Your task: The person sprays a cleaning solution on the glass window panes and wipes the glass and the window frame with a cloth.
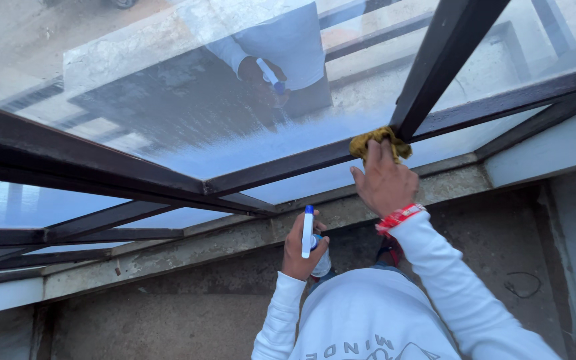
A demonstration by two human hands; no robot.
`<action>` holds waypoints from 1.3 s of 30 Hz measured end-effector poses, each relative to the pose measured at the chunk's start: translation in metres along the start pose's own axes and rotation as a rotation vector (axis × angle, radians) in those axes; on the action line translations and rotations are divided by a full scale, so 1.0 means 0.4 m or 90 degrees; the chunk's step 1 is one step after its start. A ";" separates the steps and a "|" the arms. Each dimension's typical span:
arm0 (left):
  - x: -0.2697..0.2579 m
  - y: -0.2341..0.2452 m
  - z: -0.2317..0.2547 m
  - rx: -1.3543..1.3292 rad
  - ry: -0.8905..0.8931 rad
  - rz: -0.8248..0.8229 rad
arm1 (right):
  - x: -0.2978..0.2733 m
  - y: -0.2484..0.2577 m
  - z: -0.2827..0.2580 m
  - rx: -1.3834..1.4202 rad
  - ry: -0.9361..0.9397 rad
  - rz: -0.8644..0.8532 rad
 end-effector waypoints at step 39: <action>-0.056 0.247 -0.103 -0.015 -0.020 -0.037 | -0.041 -0.197 0.003 0.077 -0.121 0.121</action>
Point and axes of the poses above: each hand's wrist, its own x-axis towards the middle knuckle, its own y-axis out of the back of the hand, z = x × y, the point moved 3 cm from there along x, towards the middle knuckle, and after that the axes turned 2 degrees about y, right-handed, at the moved point
